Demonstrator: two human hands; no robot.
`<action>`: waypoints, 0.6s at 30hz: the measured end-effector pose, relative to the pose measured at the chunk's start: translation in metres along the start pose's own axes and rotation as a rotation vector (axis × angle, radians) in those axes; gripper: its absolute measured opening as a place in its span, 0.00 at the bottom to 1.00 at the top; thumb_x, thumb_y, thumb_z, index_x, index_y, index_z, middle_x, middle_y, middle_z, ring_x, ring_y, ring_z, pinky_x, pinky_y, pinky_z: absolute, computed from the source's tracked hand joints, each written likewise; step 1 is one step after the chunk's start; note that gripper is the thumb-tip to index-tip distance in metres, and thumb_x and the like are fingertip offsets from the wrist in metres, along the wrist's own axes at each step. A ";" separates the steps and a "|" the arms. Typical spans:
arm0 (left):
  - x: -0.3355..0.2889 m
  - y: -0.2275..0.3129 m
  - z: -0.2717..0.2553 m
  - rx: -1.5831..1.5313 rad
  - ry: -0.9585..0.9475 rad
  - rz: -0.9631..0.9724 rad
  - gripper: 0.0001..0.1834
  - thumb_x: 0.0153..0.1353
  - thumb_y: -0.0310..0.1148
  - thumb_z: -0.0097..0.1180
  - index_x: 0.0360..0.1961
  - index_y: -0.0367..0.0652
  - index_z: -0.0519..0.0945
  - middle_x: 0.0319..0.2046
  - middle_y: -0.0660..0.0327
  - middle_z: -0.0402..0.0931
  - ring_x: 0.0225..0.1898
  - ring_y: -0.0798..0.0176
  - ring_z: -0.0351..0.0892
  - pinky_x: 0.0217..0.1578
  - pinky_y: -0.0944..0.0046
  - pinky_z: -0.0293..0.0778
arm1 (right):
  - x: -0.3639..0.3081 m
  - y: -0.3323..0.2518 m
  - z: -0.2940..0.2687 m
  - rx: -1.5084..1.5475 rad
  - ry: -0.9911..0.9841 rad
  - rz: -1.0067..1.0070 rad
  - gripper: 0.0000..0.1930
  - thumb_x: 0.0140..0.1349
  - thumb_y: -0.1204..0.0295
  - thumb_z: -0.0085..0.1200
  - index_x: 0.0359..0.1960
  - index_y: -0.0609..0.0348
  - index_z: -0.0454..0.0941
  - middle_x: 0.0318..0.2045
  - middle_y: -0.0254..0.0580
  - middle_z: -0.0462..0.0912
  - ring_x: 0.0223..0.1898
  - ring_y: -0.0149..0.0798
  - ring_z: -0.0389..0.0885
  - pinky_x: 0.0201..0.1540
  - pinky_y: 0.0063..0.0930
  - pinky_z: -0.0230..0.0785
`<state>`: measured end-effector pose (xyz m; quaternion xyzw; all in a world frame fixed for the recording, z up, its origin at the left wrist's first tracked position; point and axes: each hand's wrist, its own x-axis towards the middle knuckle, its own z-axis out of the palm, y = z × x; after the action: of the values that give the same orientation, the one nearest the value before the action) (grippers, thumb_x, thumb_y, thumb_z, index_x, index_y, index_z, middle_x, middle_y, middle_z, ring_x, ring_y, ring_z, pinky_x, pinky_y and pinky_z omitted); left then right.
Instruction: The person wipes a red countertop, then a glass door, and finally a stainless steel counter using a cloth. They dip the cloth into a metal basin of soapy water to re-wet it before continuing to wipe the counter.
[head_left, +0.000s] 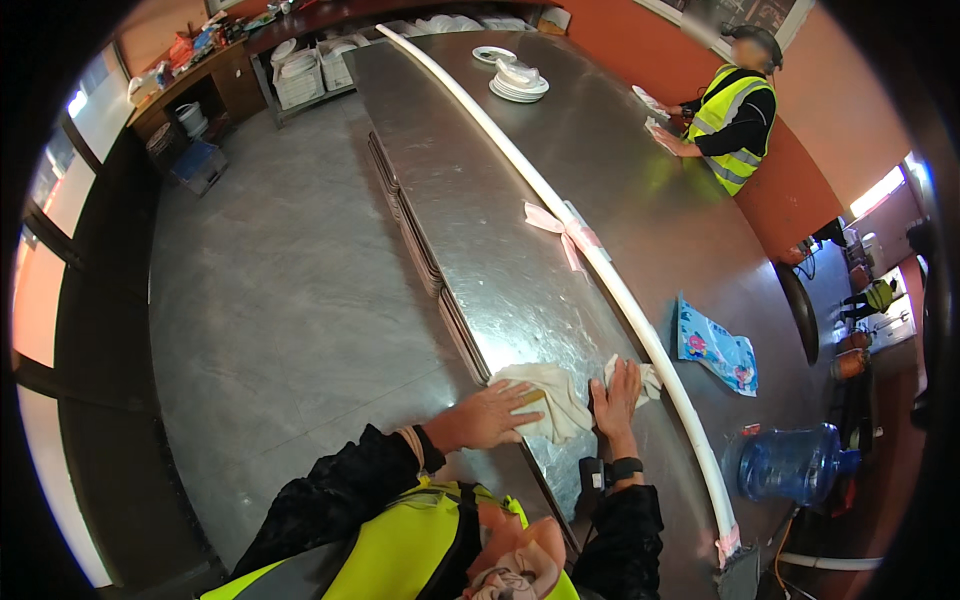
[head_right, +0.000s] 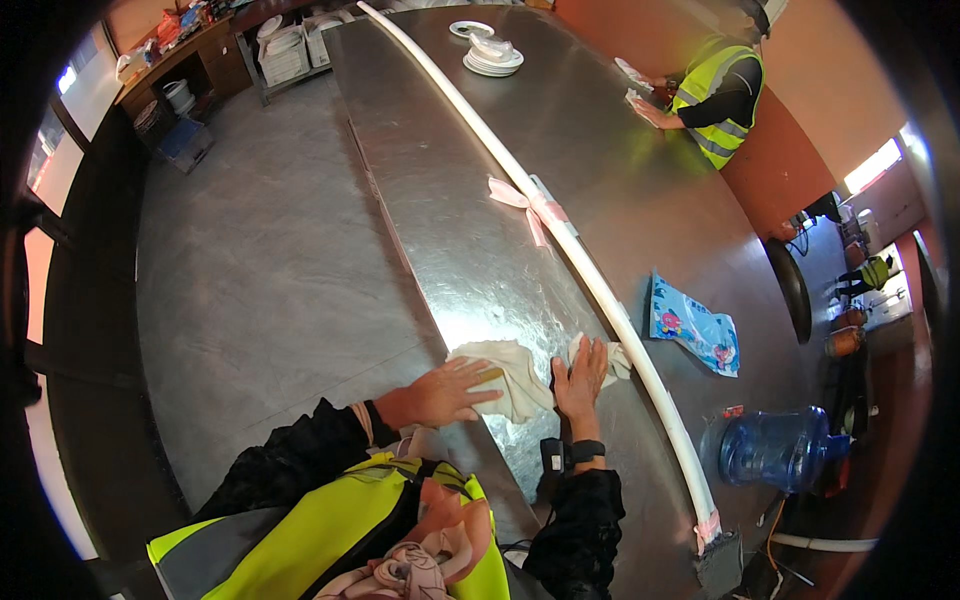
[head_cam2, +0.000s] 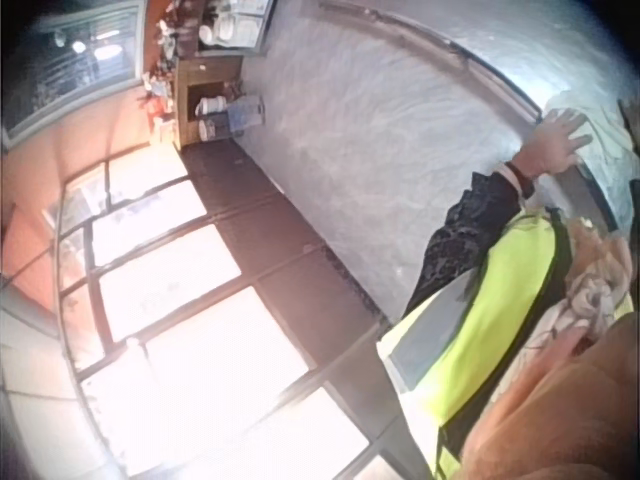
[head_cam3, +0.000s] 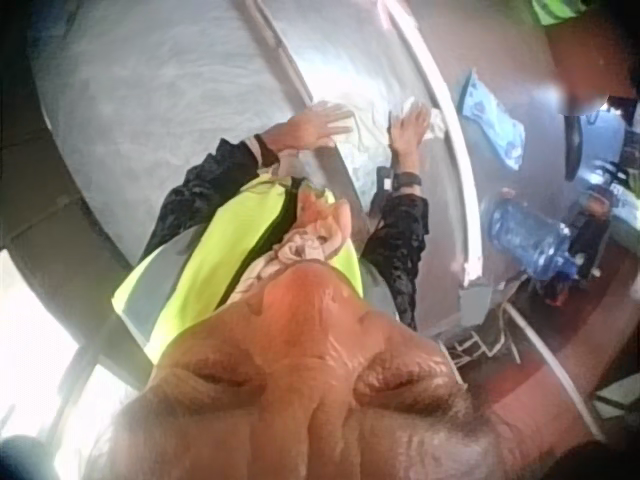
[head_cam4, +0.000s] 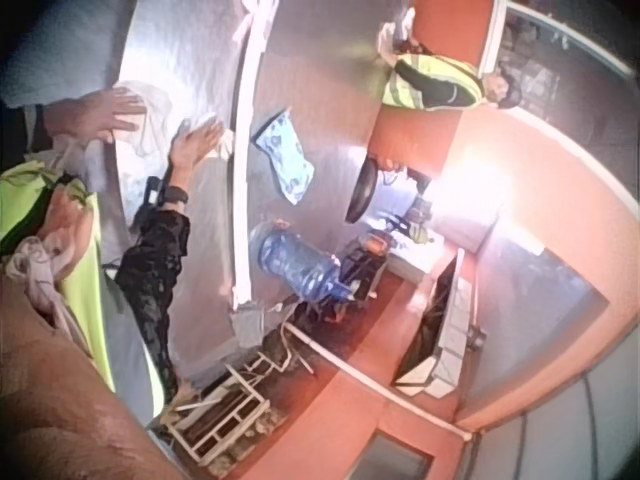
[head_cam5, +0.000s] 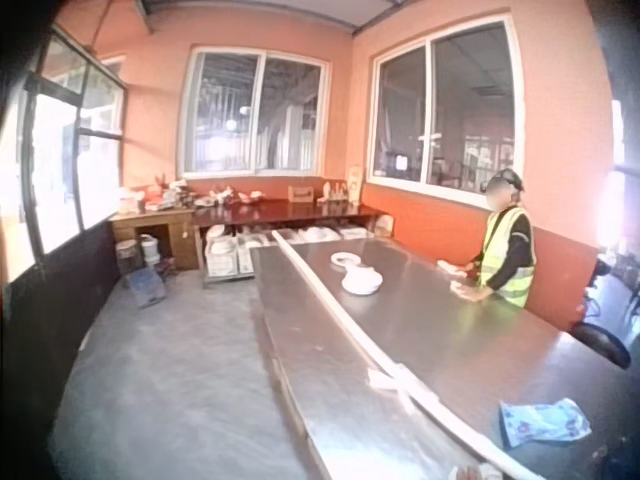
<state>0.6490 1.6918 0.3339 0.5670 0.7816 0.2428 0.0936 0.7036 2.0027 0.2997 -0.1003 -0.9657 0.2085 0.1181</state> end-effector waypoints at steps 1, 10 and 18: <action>0.002 -0.011 -0.007 -0.014 0.008 -0.019 0.36 0.63 0.46 0.58 0.72 0.58 0.64 0.75 0.56 0.50 0.76 0.47 0.49 0.72 0.44 0.48 | 0.009 -0.005 0.003 0.019 -0.012 -0.026 0.36 0.69 0.53 0.48 0.70 0.67 0.59 0.71 0.69 0.55 0.73 0.66 0.49 0.73 0.56 0.39; 0.026 -0.082 -0.059 0.170 -0.036 -0.306 0.33 0.62 0.42 0.60 0.69 0.57 0.68 0.73 0.53 0.56 0.74 0.45 0.52 0.72 0.45 0.50 | 0.094 -0.054 0.033 0.311 0.049 -0.226 0.25 0.55 0.80 0.55 0.57 0.60 0.75 0.62 0.55 0.71 0.64 0.58 0.67 0.68 0.50 0.56; 0.034 -0.108 -0.077 0.098 -0.036 -0.392 0.31 0.65 0.45 0.57 0.70 0.62 0.68 0.73 0.55 0.56 0.75 0.46 0.50 0.72 0.44 0.47 | 0.116 -0.082 0.001 0.416 0.159 -0.071 0.16 0.58 0.77 0.55 0.49 0.59 0.81 0.48 0.50 0.79 0.52 0.53 0.77 0.53 0.40 0.71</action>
<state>0.5139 1.6771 0.3519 0.4119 0.8861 0.1715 0.1253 0.5812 1.9573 0.3548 -0.0557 -0.8925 0.3903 0.2190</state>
